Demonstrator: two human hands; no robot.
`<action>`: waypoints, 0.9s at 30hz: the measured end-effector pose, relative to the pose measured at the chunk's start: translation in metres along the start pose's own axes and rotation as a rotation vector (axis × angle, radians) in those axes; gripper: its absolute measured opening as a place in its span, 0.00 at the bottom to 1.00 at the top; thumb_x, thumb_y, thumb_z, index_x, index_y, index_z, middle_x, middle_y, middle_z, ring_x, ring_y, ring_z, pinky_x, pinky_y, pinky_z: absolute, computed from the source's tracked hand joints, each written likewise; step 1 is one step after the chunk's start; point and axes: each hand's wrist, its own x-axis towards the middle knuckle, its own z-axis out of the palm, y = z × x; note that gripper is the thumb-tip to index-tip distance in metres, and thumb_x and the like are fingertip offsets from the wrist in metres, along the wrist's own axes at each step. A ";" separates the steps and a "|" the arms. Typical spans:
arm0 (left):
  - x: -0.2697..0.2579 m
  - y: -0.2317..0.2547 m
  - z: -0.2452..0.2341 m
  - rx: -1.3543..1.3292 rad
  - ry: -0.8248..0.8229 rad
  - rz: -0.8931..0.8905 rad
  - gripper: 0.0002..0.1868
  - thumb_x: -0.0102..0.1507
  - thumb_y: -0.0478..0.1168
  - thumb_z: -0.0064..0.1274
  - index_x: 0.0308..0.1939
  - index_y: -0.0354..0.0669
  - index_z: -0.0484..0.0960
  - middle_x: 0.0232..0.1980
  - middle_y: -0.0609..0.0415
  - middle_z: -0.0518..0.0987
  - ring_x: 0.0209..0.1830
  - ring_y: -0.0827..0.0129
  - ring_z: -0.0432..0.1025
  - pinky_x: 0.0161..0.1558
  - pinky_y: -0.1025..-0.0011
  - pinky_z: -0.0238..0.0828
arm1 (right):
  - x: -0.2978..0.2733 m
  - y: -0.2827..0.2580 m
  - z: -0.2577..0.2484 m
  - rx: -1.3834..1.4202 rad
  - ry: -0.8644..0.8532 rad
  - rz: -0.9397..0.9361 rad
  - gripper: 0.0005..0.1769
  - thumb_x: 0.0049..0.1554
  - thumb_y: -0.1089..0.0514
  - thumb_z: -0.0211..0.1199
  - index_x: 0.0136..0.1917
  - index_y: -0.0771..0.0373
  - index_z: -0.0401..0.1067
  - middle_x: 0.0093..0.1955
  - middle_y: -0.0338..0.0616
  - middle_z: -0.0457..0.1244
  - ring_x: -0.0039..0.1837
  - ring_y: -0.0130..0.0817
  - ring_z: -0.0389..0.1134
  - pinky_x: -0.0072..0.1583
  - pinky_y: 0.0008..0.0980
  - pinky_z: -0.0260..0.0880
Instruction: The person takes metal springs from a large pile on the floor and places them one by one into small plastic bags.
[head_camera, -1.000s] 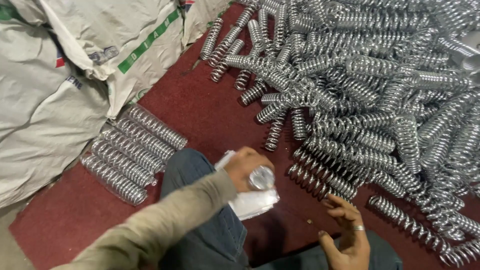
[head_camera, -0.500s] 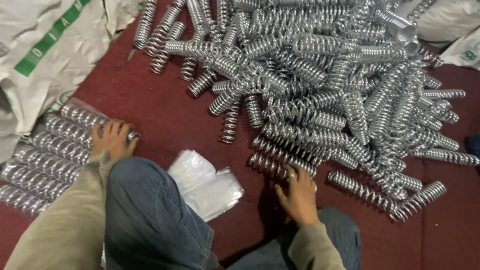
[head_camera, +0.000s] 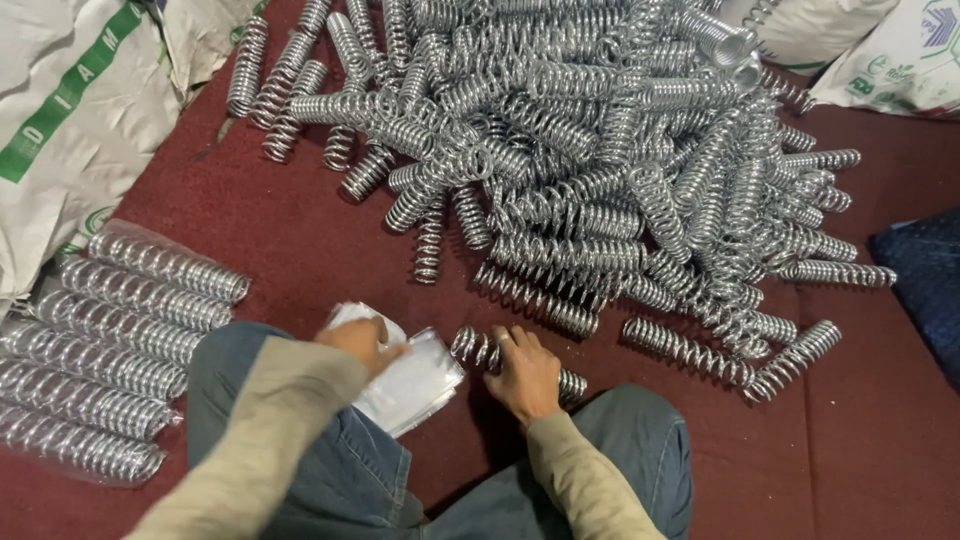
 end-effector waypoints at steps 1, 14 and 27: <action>0.023 -0.002 0.026 0.000 0.009 0.000 0.23 0.63 0.69 0.49 0.48 0.63 0.82 0.51 0.60 0.84 0.60 0.66 0.76 0.60 0.55 0.71 | -0.001 -0.006 -0.015 -0.001 0.009 -0.003 0.37 0.38 0.47 0.74 0.62 0.44 0.68 0.51 0.33 0.64 0.55 0.39 0.68 0.49 0.43 0.74; -0.021 0.007 0.013 -0.306 0.737 0.178 0.26 0.63 0.32 0.48 0.62 0.64 0.81 0.45 0.68 0.85 0.42 0.68 0.77 0.43 0.61 0.76 | -0.030 -0.064 -0.065 0.853 0.102 0.487 0.38 0.35 0.51 0.73 0.62 0.45 0.71 0.52 0.46 0.72 0.60 0.54 0.73 0.58 0.55 0.73; -0.169 0.077 -0.010 -1.960 -0.581 0.719 0.33 0.62 0.46 0.62 0.60 0.22 0.72 0.27 0.45 0.79 0.17 0.62 0.75 0.18 0.67 0.75 | -0.088 -0.068 -0.179 0.949 0.582 -0.005 0.11 0.62 0.58 0.58 0.41 0.63 0.76 0.35 0.39 0.65 0.37 0.26 0.62 0.39 0.25 0.62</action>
